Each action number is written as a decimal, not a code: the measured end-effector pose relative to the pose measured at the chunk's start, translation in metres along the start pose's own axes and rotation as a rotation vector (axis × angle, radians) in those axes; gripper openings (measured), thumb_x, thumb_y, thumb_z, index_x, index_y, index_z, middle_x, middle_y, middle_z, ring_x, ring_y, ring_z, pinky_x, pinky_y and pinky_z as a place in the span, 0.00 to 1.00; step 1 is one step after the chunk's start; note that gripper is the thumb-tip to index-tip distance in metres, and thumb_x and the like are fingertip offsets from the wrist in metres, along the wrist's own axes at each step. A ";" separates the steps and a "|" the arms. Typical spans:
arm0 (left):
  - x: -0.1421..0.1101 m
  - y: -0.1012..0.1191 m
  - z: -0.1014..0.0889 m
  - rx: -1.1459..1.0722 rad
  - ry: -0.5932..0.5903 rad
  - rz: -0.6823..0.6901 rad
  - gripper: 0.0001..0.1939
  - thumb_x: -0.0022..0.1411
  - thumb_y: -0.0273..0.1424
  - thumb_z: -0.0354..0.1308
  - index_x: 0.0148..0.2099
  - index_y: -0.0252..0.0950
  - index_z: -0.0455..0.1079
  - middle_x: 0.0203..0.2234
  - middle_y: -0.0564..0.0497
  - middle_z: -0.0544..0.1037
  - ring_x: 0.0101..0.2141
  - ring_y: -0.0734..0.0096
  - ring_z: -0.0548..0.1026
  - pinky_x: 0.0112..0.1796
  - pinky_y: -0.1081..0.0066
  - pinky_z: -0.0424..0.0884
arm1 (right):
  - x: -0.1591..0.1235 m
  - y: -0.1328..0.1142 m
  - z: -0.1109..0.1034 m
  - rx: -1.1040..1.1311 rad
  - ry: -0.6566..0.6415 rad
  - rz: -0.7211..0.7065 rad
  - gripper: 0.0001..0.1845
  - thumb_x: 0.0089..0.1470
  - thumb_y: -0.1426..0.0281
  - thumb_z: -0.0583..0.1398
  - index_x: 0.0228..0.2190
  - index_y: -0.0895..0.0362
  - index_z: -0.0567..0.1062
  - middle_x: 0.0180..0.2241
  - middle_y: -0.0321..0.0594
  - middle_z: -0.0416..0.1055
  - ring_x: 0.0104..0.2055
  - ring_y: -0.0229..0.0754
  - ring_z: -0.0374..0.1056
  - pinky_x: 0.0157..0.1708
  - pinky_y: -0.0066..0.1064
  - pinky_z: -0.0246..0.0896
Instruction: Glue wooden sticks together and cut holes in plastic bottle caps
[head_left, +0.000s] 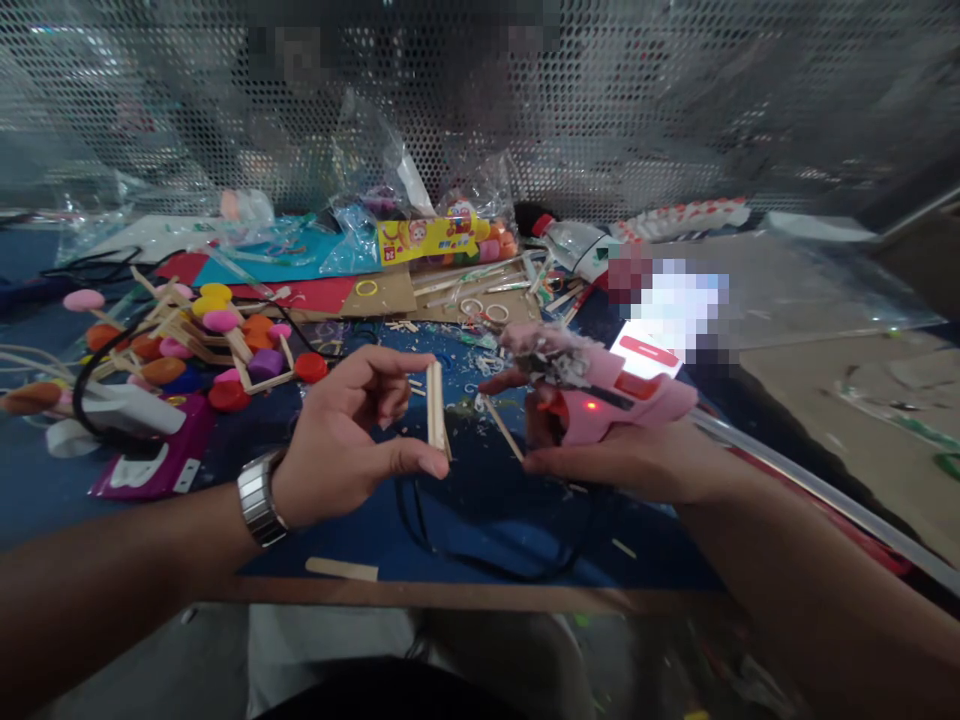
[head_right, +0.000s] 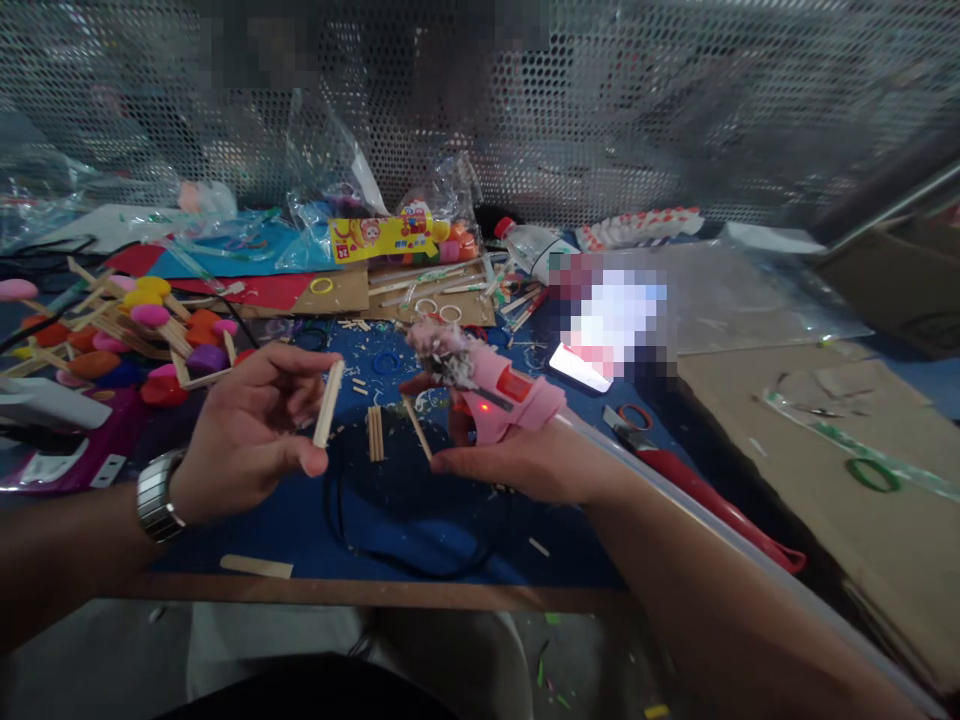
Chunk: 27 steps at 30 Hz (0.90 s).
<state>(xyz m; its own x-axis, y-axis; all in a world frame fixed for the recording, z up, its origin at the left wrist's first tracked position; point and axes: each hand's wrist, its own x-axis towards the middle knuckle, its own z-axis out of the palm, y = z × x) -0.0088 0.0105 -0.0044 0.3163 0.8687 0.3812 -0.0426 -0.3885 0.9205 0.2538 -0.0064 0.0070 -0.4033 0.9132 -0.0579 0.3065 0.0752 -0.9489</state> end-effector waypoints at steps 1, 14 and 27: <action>-0.001 0.000 0.002 0.015 -0.025 -0.005 0.34 0.39 0.43 0.80 0.48 0.35 0.77 0.24 0.57 0.66 0.25 0.78 0.62 0.25 0.76 0.62 | 0.000 0.001 0.002 -0.010 0.010 -0.029 0.32 0.48 0.64 0.72 0.54 0.52 0.71 0.26 0.30 0.66 0.26 0.38 0.63 0.24 0.29 0.59; -0.004 0.001 0.009 0.114 -0.076 0.067 0.34 0.37 0.44 0.80 0.45 0.35 0.75 0.24 0.56 0.69 0.25 0.77 0.65 0.26 0.76 0.65 | 0.003 -0.010 0.033 0.062 -0.034 -0.085 0.13 0.48 0.67 0.68 0.23 0.53 0.68 0.24 0.31 0.65 0.26 0.37 0.62 0.29 0.30 0.60; -0.007 -0.003 0.008 0.140 -0.096 0.082 0.35 0.37 0.44 0.80 0.45 0.36 0.73 0.28 0.54 0.73 0.26 0.76 0.67 0.28 0.75 0.69 | -0.001 -0.004 0.031 -0.077 -0.097 -0.086 0.15 0.51 0.57 0.67 0.26 0.51 0.70 0.26 0.34 0.69 0.28 0.42 0.67 0.29 0.34 0.64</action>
<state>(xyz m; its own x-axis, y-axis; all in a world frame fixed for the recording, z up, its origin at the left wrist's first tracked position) -0.0030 0.0032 -0.0100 0.4067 0.8016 0.4382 0.0586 -0.5016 0.8631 0.2267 -0.0196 0.0010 -0.5108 0.8596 -0.0105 0.3311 0.1854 -0.9252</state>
